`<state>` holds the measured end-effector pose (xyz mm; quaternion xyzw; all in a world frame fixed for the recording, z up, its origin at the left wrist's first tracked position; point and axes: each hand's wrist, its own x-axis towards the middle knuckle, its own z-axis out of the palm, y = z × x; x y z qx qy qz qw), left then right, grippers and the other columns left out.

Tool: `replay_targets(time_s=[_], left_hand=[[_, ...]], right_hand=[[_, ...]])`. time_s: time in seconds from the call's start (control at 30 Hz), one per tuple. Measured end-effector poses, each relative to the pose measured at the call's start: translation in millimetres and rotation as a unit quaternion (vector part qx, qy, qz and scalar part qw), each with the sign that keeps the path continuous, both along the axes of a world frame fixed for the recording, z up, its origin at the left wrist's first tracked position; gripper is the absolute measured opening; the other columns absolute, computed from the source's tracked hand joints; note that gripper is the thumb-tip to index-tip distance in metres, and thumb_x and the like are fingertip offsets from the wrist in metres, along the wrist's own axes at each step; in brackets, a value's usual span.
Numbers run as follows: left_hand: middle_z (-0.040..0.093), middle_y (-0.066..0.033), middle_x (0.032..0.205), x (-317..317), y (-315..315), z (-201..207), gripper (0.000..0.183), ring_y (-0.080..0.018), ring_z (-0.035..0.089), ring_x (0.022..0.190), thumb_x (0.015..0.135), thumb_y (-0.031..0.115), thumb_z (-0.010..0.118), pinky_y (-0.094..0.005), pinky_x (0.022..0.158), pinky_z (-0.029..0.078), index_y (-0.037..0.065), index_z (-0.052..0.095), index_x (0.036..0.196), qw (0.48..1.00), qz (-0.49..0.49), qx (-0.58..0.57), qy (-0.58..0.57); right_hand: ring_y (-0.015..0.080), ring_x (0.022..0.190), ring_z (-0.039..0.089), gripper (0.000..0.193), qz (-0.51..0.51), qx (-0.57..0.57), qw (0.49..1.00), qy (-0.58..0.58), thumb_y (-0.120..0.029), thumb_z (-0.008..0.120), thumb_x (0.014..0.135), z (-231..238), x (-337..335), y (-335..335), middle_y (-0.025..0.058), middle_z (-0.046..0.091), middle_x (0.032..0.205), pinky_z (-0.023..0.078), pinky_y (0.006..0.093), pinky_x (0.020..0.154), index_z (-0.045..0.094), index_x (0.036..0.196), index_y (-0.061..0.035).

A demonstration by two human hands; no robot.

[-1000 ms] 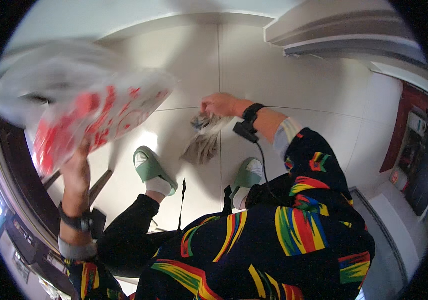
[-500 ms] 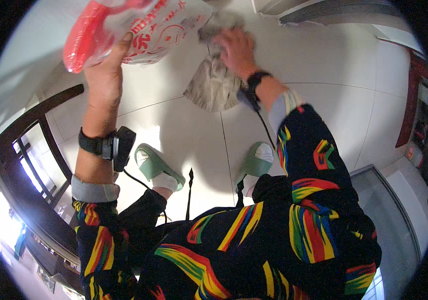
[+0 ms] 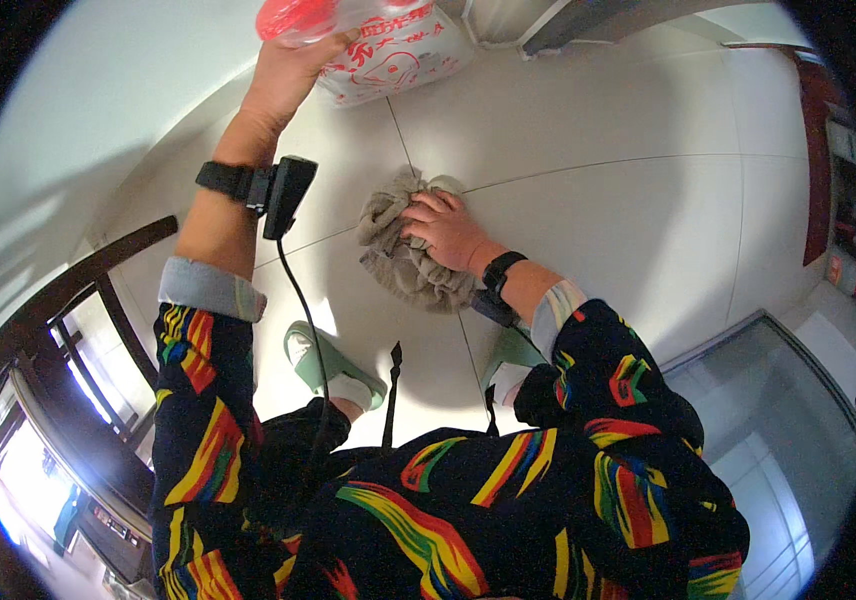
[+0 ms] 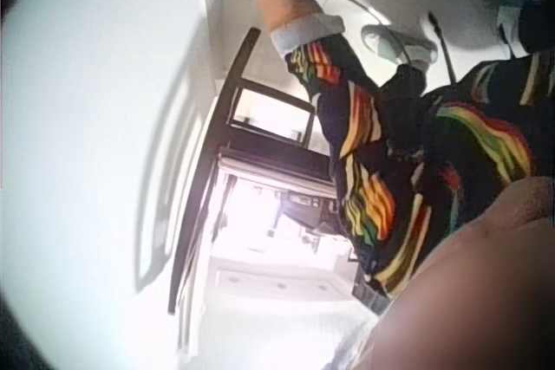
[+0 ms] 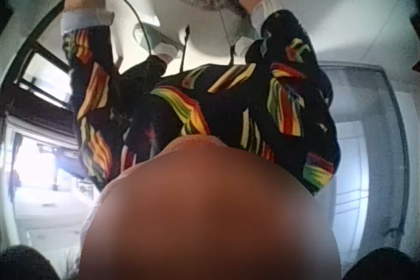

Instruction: The person sweeps debris into a dustpan, then wipes the tiled floor with a cloth. They move a plastic bag and a chair to reach more floor area, continue wiping, and place the chair back.

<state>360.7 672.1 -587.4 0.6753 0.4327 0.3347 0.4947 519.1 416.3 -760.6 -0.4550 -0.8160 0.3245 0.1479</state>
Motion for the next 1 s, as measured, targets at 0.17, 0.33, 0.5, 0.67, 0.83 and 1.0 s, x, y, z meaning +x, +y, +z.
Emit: replay_targets(time_s=[0.17, 0.33, 0.5, 0.67, 0.83, 1.0], left_hand=[[0.056, -0.0108, 0.120, 16, 26, -22, 0.041, -0.0218, 0.048, 0.114, 0.086, 0.024, 0.064, -0.0387, 0.100, 0.033, 0.004, 0.054, 0.121, 0.990, -0.051, -0.115, -0.059], [0.059, -0.0098, 0.117, 15, 39, -14, 0.045, -0.0208, 0.052, 0.111, 0.085, 0.030, 0.066, -0.0368, 0.097, 0.037, 0.004, 0.056, 0.120, 0.994, -0.059, -0.036, 0.085], [0.062, -0.0089, 0.114, 6, 45, 6, 0.049, -0.0198, 0.055, 0.108, 0.084, 0.036, 0.068, -0.0349, 0.094, 0.041, 0.004, 0.058, 0.120, 0.963, -0.068, 0.023, 0.261], [0.064, -0.0086, 0.111, 6, 47, 0, 0.055, -0.0185, 0.058, 0.101, 0.081, 0.039, 0.072, -0.0335, 0.090, 0.044, 0.004, 0.057, 0.121, 0.984, -0.094, 0.038, 0.146], [0.063, -0.0070, 0.114, -4, 41, -5, 0.051, -0.0173, 0.056, 0.105, 0.084, 0.034, 0.070, -0.0326, 0.094, 0.042, 0.006, 0.055, 0.124, 0.985, -0.113, -0.027, 0.129], [0.059, -0.0040, 0.120, -13, 37, -3, 0.053, -0.0163, 0.052, 0.111, 0.086, 0.034, 0.067, -0.0334, 0.098, 0.039, 0.009, 0.050, 0.130, 0.987, -0.120, -0.045, 0.097]], right_hand=[[0.0255, 0.132, 0.033, 0.036, -0.013, -0.008, 1.000, -0.014, -0.002, 0.057, 0.070, 8, -4, -2, 0.0000, 0.051, 0.128, 0.022, 0.0506, 0.109, 0.066, 0.102, -0.0172], [0.0253, 0.132, 0.034, 0.032, -0.033, -0.008, 0.999, -0.019, -0.004, 0.057, 0.072, 13, -9, -5, 0.0012, 0.053, 0.129, 0.023, 0.0517, 0.109, 0.069, 0.100, -0.0149], [0.0253, 0.133, 0.033, 0.032, -0.038, -0.026, 0.999, -0.024, -0.004, 0.057, 0.074, 18, -10, -5, 0.0016, 0.052, 0.131, 0.022, 0.0516, 0.110, 0.069, 0.101, -0.0148], [0.0259, 0.134, 0.033, 0.028, -0.046, -0.043, 0.998, -0.031, -0.004, 0.053, 0.080, 15, -13, -5, 0.0024, 0.051, 0.132, 0.022, 0.0517, 0.110, 0.069, 0.101, -0.0145], [0.0266, 0.134, 0.031, 0.033, -0.050, -0.061, 0.997, -0.026, -0.001, 0.054, 0.075, 9, -14, -7, 0.0032, 0.050, 0.131, 0.021, 0.0505, 0.110, 0.065, 0.104, -0.0139], [0.0264, 0.135, 0.031, 0.031, -0.052, -0.060, 0.997, -0.021, -0.004, 0.052, 0.079, 5, -14, -8, 0.0031, 0.050, 0.133, 0.021, 0.0514, 0.110, 0.066, 0.104, -0.0151]])
